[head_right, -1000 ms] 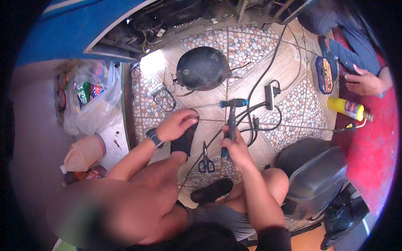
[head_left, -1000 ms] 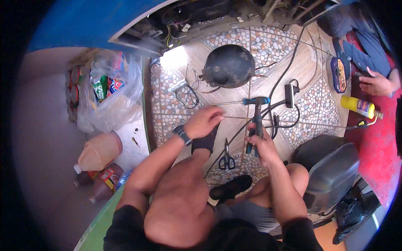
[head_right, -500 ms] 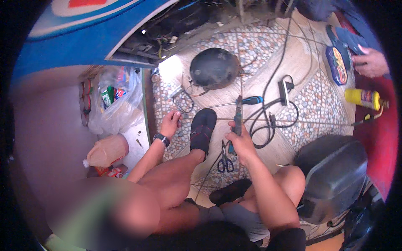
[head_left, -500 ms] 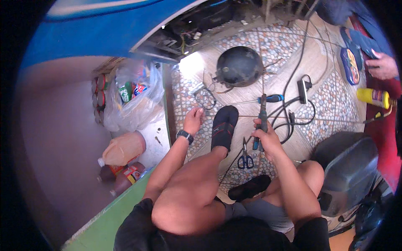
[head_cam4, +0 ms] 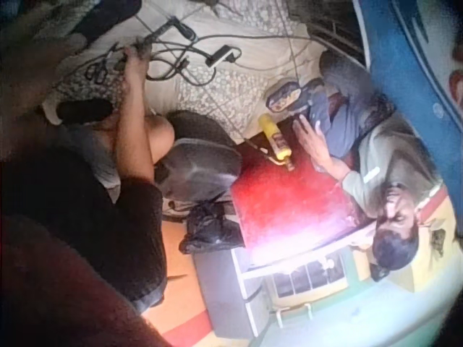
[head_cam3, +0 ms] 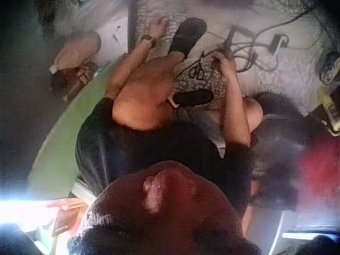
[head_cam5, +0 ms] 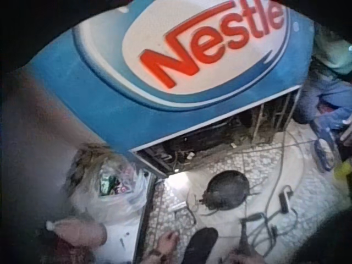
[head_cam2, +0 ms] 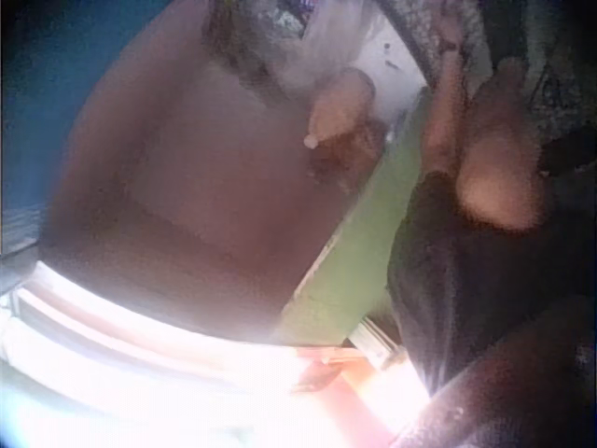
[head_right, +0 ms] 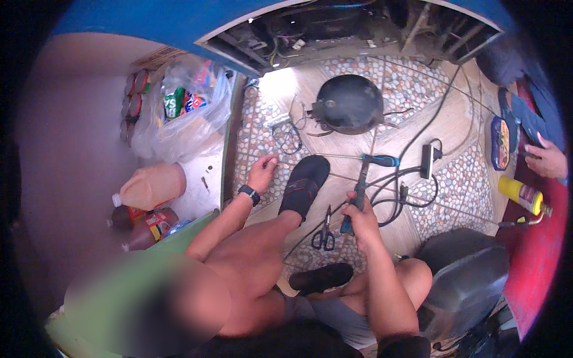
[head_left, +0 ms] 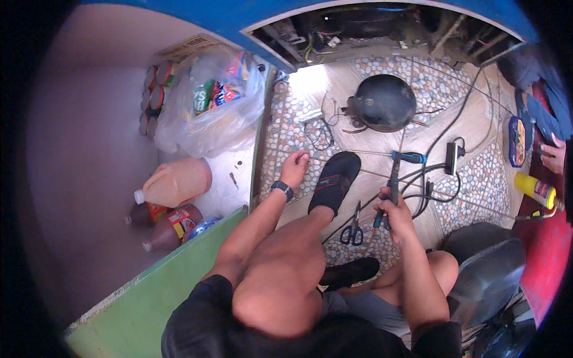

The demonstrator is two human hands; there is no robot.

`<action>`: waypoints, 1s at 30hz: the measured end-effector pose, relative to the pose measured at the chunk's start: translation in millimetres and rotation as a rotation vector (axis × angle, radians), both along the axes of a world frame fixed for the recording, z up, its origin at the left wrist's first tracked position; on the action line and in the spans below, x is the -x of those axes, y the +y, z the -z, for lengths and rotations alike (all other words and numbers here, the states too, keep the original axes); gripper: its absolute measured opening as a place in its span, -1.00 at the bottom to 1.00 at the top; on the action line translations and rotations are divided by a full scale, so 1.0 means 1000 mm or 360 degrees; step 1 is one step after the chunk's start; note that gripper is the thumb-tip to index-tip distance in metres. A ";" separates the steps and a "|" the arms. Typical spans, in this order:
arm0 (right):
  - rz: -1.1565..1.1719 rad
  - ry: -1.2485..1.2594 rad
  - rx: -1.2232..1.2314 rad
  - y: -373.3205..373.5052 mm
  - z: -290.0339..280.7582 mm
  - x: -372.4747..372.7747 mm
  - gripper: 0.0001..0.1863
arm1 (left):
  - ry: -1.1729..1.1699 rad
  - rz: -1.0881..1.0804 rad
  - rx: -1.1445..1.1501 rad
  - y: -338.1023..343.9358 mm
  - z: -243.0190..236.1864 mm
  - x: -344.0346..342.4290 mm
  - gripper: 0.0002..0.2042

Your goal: The person removes a component from a freezer compressor with a screwdriver, cuts and strips wires using pliers, and prepares to attach new wire connectors.

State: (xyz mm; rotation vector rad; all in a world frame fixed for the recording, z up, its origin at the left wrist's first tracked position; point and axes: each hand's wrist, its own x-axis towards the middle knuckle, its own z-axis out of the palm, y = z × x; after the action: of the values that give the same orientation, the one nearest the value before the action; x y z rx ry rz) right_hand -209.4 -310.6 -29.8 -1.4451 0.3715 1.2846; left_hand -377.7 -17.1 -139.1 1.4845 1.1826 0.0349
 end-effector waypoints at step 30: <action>-0.0200 -0.0124 0.0076 0.002 -0.002 -0.004 -0.49 | 0.0652 -0.0804 -0.1282 0.056 -0.065 0.141 -0.69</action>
State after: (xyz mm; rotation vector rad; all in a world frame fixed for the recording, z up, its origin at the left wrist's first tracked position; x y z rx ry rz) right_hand -205.8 -308.9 -27.4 -1.5747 0.2643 1.3225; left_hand -519.1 38.7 -74.0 1.8798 2.0066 0.6407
